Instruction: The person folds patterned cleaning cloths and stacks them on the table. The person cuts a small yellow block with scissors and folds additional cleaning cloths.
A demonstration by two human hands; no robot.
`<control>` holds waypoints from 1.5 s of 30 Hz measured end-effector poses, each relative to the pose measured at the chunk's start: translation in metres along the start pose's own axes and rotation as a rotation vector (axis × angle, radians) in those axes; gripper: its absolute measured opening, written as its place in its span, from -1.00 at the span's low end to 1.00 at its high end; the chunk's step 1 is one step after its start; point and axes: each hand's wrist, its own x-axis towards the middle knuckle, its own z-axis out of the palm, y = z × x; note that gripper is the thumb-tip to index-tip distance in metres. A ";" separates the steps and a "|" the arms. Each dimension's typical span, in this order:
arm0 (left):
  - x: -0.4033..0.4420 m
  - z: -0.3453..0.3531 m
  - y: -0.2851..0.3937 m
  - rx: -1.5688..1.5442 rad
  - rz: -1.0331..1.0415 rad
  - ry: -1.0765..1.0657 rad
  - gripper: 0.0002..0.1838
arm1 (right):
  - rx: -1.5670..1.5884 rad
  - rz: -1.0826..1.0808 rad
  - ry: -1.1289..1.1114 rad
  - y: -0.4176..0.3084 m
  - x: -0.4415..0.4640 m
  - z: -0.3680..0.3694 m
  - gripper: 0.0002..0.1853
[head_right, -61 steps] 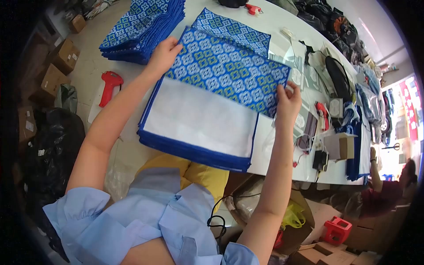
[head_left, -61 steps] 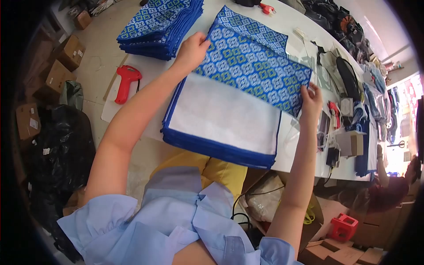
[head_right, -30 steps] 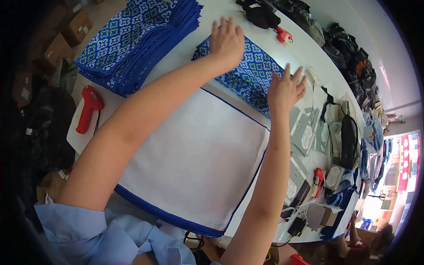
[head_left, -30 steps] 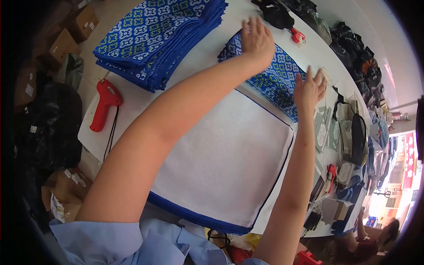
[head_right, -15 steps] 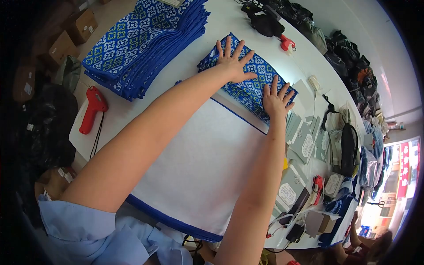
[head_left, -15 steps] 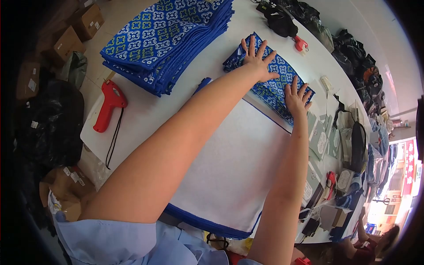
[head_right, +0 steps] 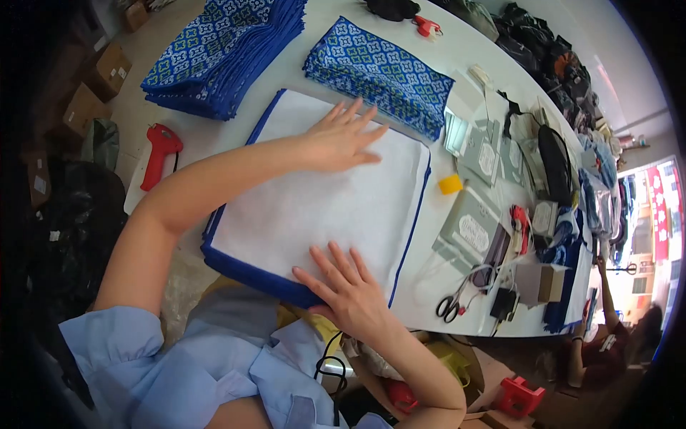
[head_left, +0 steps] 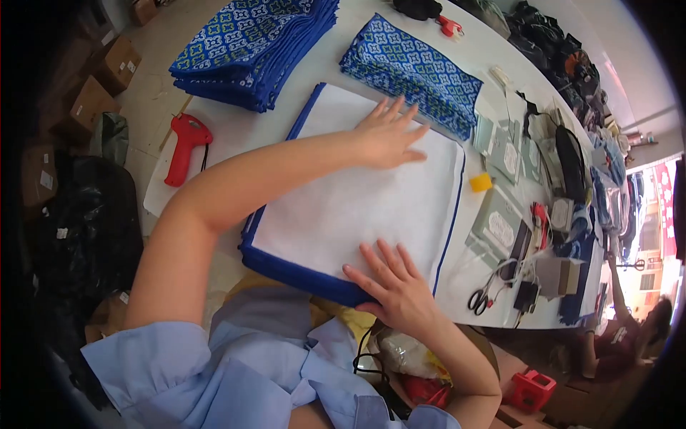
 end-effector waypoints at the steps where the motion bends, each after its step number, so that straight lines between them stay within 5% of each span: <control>1: -0.021 -0.004 0.009 0.001 0.008 -0.003 -0.34 | -0.021 0.045 0.025 -0.002 -0.007 0.011 -0.28; 8: -0.159 -0.043 0.043 -0.131 0.385 -0.209 -0.33 | 0.098 0.225 0.344 -0.015 -0.027 0.029 -0.59; 11: -0.190 -0.048 0.045 -0.238 0.303 -0.223 -0.44 | 0.264 0.336 0.413 -0.019 -0.024 0.030 -0.80; 13: -0.200 -0.049 0.047 -0.305 0.248 -0.110 -0.66 | 0.339 0.410 0.432 -0.022 -0.021 0.028 -0.81; 18: -0.203 -0.054 0.054 -0.498 0.075 0.020 -0.79 | 0.469 0.659 0.471 -0.034 -0.010 0.011 -0.91; 22: -0.198 -0.073 0.063 -0.616 -0.217 -0.071 -0.78 | 0.334 0.510 0.703 -0.030 -0.007 0.019 -0.92; 28: -0.207 -0.065 0.054 -0.535 -0.038 0.062 -0.77 | 0.361 0.529 0.709 -0.026 -0.009 0.013 -0.92; 32: -0.209 -0.064 0.051 -0.548 -0.085 0.054 -0.79 | 0.816 0.637 0.618 -0.017 -0.009 0.015 -0.94; 35: -0.212 -0.060 0.048 -0.451 -0.068 0.180 -0.80 | 0.774 0.594 0.598 -0.017 -0.007 0.010 -0.95; 40: -0.208 -0.069 0.041 -0.237 -0.097 0.360 -0.83 | 0.109 0.347 0.837 -0.023 0.002 -0.004 -0.86; 45: -0.208 -0.097 0.032 -0.268 -0.035 0.457 -0.83 | -0.146 0.145 0.756 -0.022 -0.010 -0.014 -0.81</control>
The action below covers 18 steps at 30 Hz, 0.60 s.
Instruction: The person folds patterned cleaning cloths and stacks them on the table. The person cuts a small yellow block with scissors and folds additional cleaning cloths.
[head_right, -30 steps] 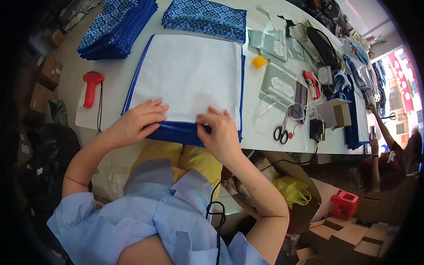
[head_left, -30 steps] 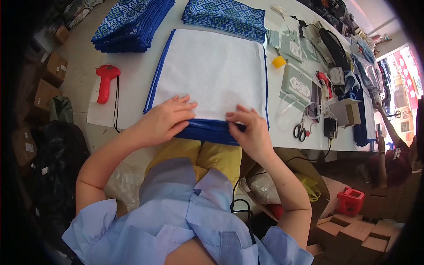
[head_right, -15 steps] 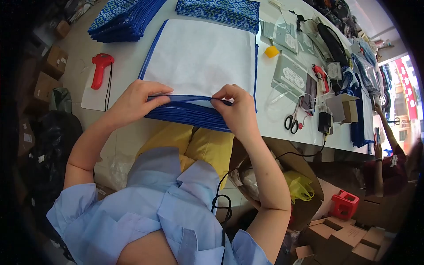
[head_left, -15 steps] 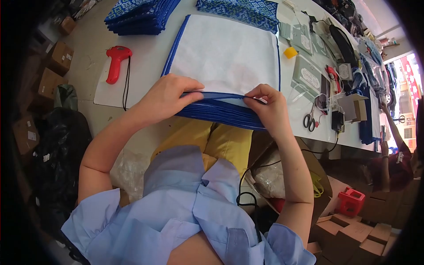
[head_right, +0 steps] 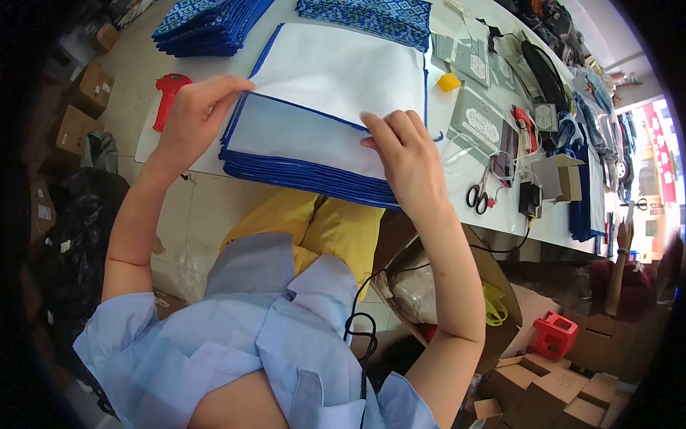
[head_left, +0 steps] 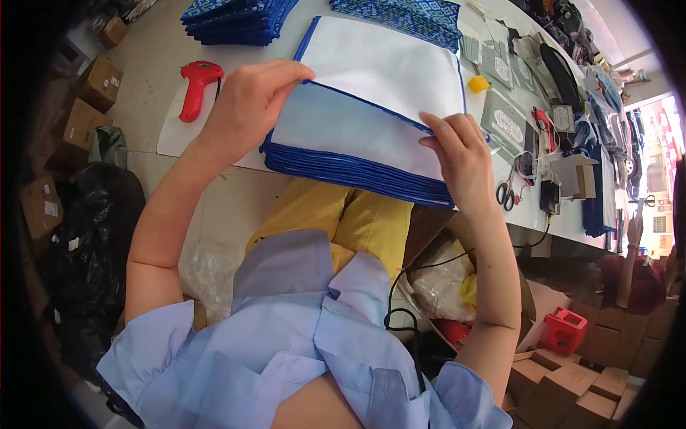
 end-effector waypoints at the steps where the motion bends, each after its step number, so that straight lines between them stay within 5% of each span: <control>1: 0.000 -0.003 0.000 0.009 0.048 0.019 -0.83 | -0.042 -0.026 -0.018 0.002 -0.003 -0.004 -0.80; 5: -0.012 -0.015 0.005 0.018 0.096 0.058 -0.83 | -0.293 0.024 0.041 0.000 -0.021 -0.033 -0.79; 11: -0.049 -0.028 0.018 -0.205 -0.127 -0.103 -0.85 | -0.110 0.257 0.003 -0.021 -0.056 -0.060 -0.83; 15: -0.045 -0.008 -0.006 -0.346 -0.348 -0.207 -0.87 | 0.203 0.509 -0.130 0.011 -0.065 -0.048 -0.89; 18: -0.002 0.007 -0.037 -0.282 -0.350 -0.151 -0.86 | 0.820 0.909 0.051 0.053 -0.046 -0.024 -0.92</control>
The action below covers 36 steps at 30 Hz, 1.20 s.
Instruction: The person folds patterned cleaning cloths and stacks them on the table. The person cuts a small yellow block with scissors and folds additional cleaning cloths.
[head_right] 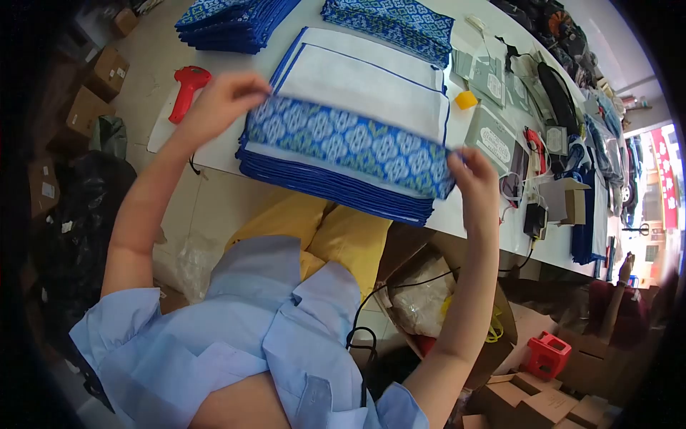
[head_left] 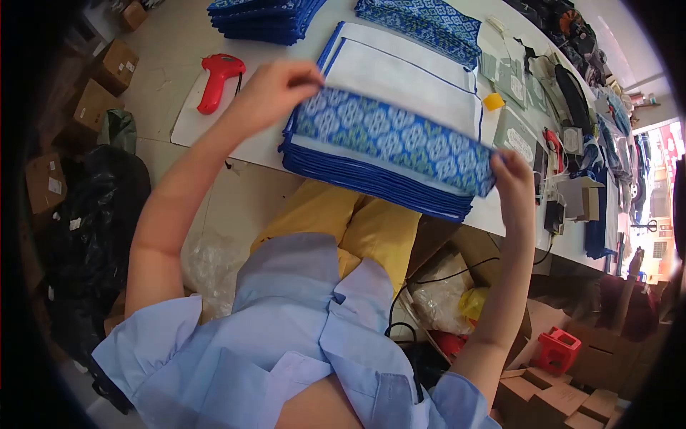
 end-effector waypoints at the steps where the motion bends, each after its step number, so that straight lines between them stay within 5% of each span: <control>1: 0.025 0.000 -0.008 0.084 0.057 0.020 -0.83 | 0.091 0.040 0.002 0.007 0.034 0.000 -0.90; 5: 0.102 0.017 -0.029 0.373 0.120 0.101 -0.79 | -0.374 -0.077 0.214 0.038 0.116 0.007 -0.76; 8: 0.122 0.033 -0.024 0.643 -0.085 0.057 -0.84 | -0.656 -0.131 0.345 0.043 0.135 0.019 -0.76; 15: 0.123 0.064 -0.043 0.898 -0.049 0.164 -0.87 | -0.888 -0.145 0.458 0.041 0.130 0.041 -0.74; 27: 0.115 0.076 -0.037 1.089 0.405 0.569 -0.92 | -1.156 -0.257 0.618 0.041 0.121 0.057 -0.72; 31: 0.087 0.089 0.015 0.746 0.248 0.160 -0.62 | -1.239 -0.276 0.589 0.039 0.120 0.062 -0.74; 36: 0.059 0.114 -0.015 0.771 0.138 0.129 -0.33 | -1.242 -0.277 0.578 0.047 0.122 0.065 -0.81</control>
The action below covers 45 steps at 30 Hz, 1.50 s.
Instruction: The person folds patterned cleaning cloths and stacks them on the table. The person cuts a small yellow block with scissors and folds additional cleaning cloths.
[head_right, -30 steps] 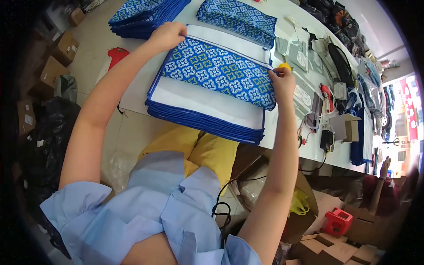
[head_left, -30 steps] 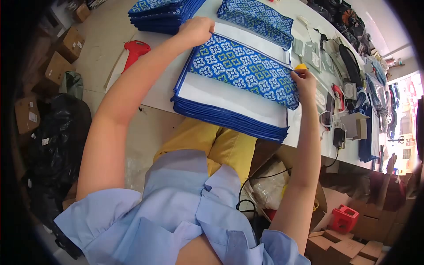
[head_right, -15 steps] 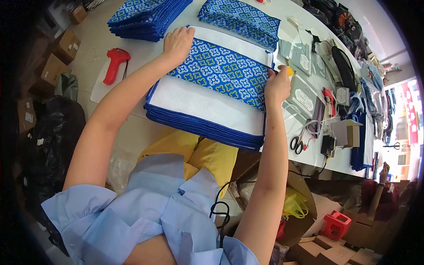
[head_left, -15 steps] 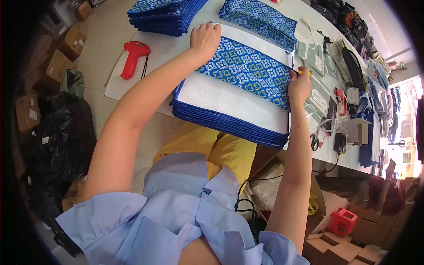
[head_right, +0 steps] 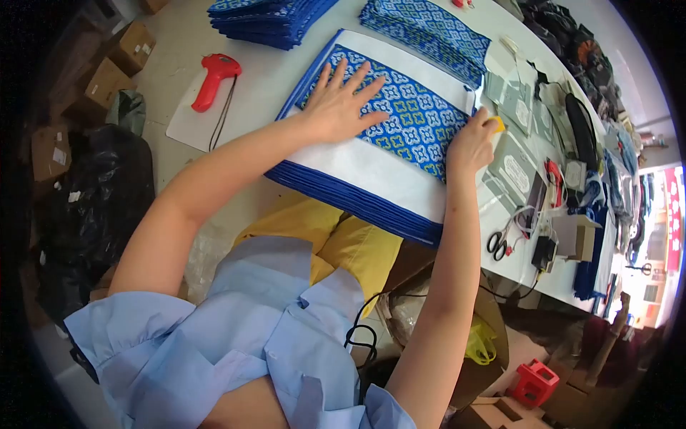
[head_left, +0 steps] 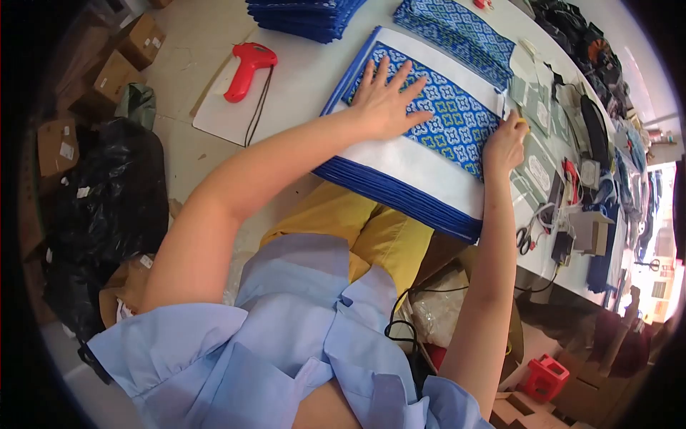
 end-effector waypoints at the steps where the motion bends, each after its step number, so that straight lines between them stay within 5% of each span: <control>1: 0.000 0.001 -0.002 -0.039 -0.039 -0.117 -0.28 | 0.007 0.001 0.003 -0.002 0.001 0.004 -0.81; 7: 0.002 0.002 -0.002 0.002 -0.005 -0.112 -0.29 | 0.154 0.220 -0.121 0.005 0.002 -0.006 -0.64; 10: 0.005 0.003 -0.003 0.011 -0.016 -0.145 -0.36 | -0.097 -0.234 0.179 -0.004 -0.003 -0.019 -0.52; 11: 0.008 0.003 -0.002 0.004 0.004 -0.153 -0.36 | -0.087 -0.432 0.167 -0.017 -0.007 -0.027 -0.50; 12: 0.011 0.002 0.001 -0.008 -0.007 -0.219 -0.37 | -0.097 -0.493 -0.199 -0.037 -0.016 -0.041 -0.50; 14: 0.020 -0.007 -0.002 0.017 -0.049 -0.327 -0.41 | 0.090 -0.670 -0.068 -0.064 -0.044 -0.025 -0.46; 17: 0.005 0.019 -0.010 0.059 0.018 -0.040 -0.42 | 0.314 -0.608 -0.266 -0.064 -0.060 -0.012 -0.44; 25: 0.002 0.015 -0.003 0.101 -0.038 -0.037 -0.42 | -0.103 -0.223 -0.436 0.044 -0.050 -0.008 -0.41; 28: 0.003 0.013 -0.002 0.088 -0.045 -0.054 -0.41 | 0.155 -0.210 -0.235 0.072 -0.035 0.021 -0.42; 30: 0.004 0.011 -0.002 0.058 -0.037 -0.043 -0.41 | 0.701 0.322 -0.499 0.066 -0.017 -0.013 -0.44; 33: 0.004 0.007 -0.001 0.027 -0.027 -0.043 -0.41 | 0.694 0.329 -0.531 0.059 -0.007 -0.015 -0.49; 37: 0.002 0.006 -0.001 -0.026 -0.023 -0.015 -0.41 | 0.659 0.193 -0.231 0.051 -0.009 -0.002 -0.68; 45: 0.002 -0.001 -0.006 -0.095 -0.013 0.051 -0.42 | 0.723 0.143 0.005 0.027 -0.017 -0.031 -0.90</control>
